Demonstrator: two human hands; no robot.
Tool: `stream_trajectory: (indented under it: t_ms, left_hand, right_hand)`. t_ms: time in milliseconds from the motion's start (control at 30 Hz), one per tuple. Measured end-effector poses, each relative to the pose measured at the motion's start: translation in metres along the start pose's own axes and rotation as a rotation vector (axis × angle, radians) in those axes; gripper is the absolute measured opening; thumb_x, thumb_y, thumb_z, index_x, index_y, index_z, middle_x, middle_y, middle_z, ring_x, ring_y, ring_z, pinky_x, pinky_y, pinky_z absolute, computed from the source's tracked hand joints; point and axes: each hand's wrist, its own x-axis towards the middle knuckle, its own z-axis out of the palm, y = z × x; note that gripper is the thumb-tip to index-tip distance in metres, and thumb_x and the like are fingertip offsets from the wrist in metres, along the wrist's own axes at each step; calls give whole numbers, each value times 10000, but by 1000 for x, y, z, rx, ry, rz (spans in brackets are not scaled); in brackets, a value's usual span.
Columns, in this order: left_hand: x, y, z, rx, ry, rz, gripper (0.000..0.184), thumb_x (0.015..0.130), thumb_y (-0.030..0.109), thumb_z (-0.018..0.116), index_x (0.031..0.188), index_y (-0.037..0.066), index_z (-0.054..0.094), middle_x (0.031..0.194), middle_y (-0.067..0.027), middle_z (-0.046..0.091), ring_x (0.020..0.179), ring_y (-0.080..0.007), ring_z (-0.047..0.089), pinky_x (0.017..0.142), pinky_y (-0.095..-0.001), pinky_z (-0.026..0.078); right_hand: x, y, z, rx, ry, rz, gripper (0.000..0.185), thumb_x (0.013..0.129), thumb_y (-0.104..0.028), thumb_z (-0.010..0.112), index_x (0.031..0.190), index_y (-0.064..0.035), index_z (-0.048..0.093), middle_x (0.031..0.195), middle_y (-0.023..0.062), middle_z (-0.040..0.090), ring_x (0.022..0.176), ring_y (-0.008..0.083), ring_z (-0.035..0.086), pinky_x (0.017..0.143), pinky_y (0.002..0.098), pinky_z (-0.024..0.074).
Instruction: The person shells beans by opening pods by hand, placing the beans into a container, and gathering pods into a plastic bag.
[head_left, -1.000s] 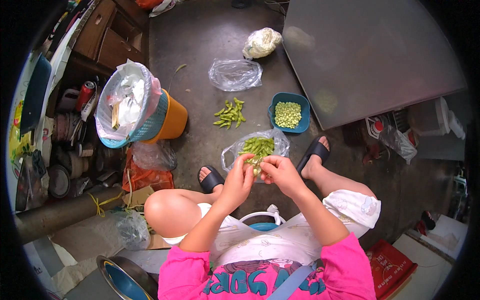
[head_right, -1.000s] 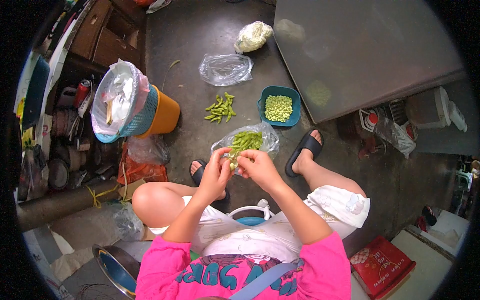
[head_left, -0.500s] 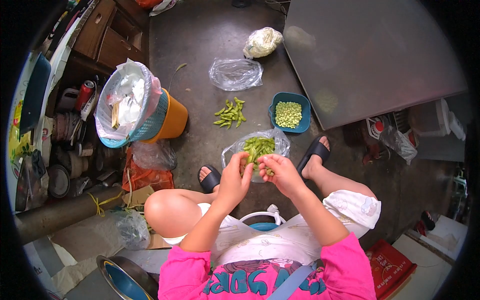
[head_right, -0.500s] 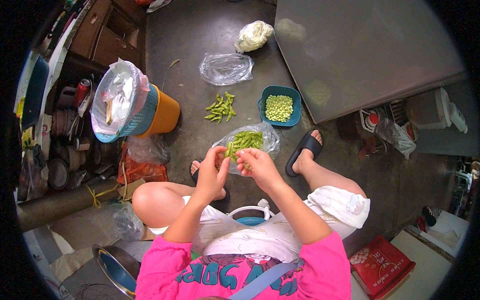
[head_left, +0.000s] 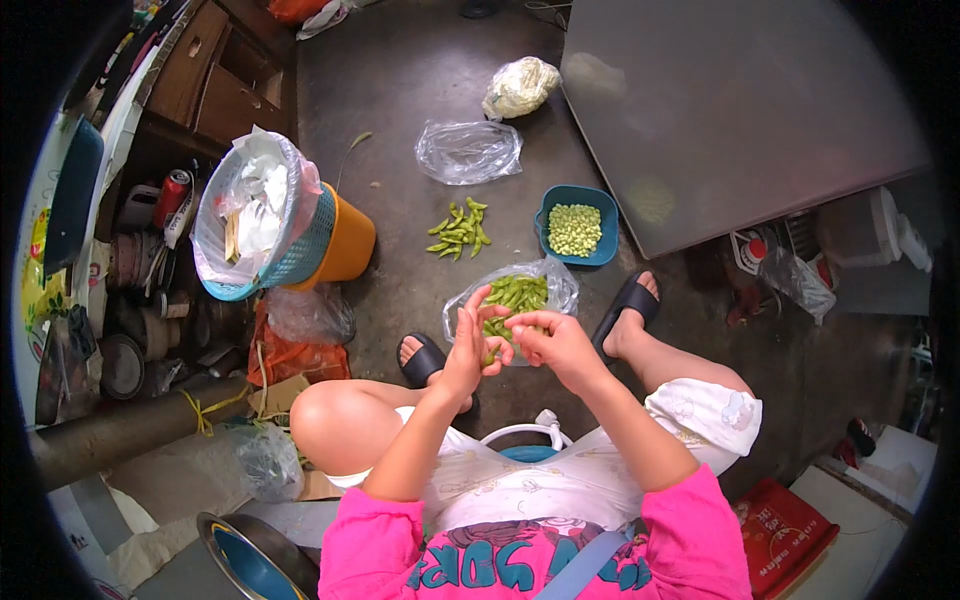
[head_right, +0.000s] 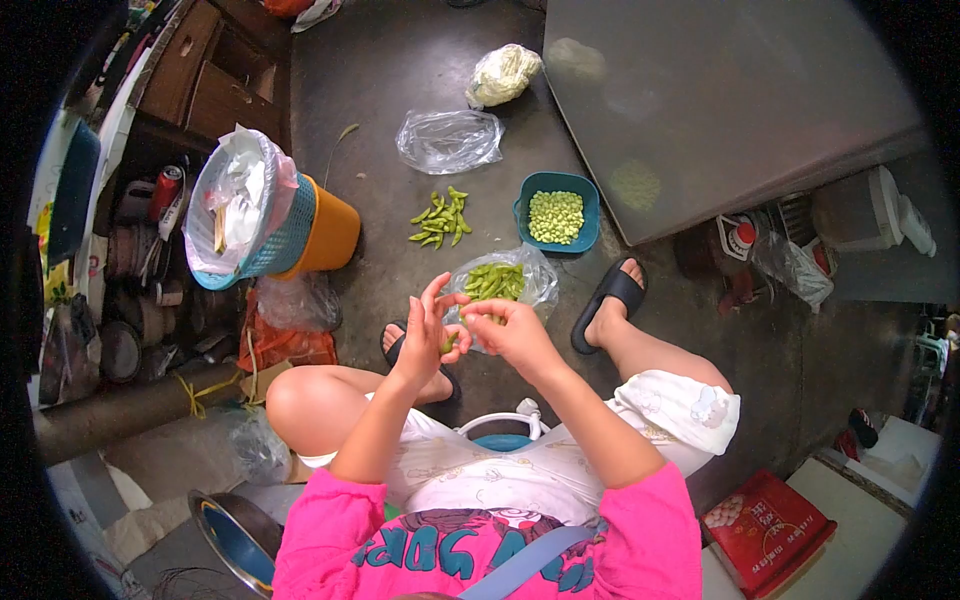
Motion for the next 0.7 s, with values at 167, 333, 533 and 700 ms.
stream_trajectory:
  t_ms: [167, 333, 533, 700]
  left_hand:
    - [-2, -5, 0, 49, -16, 11, 672, 843, 609, 219, 1331, 150, 173, 1115, -75, 330, 662, -135, 470, 436, -169, 304]
    - [-7, 2, -3, -148, -78, -59, 589, 872, 541, 273, 1279, 116, 281, 1130, -81, 377, 771, -148, 516, 488, -206, 374]
    - [-1, 3, -6, 362, 12, 396, 305, 816, 29, 460, 1112, 59, 522, 1119, -93, 479, 882, -149, 521, 664, -220, 425]
    - [-6, 7, 5, 537, -25, 485, 276, 775, -20, 521, 1044, 22, 566, 1093, -101, 503, 956, -141, 492, 750, -221, 408]
  right_hand:
    - [0, 10, 5, -442, -47, -195, 208, 788, -100, 579, 952, 29, 595, 738, 35, 608, 672, 73, 564, 583, 215, 442]
    - [1, 5, 5, -175, -94, -41, 140, 811, -95, 557, 889, 18, 582, 703, 0, 574, 646, 73, 548, 568, 209, 438]
    - [2, -2, -7, 574, -140, 181, 107, 823, -139, 564, 887, -55, 552, 727, -15, 518, 589, 44, 454, 492, 172, 373]
    - [1, 4, -3, 617, -147, 196, 109, 829, -141, 556, 895, -56, 551, 740, -11, 520, 585, 52, 452, 494, 172, 369]
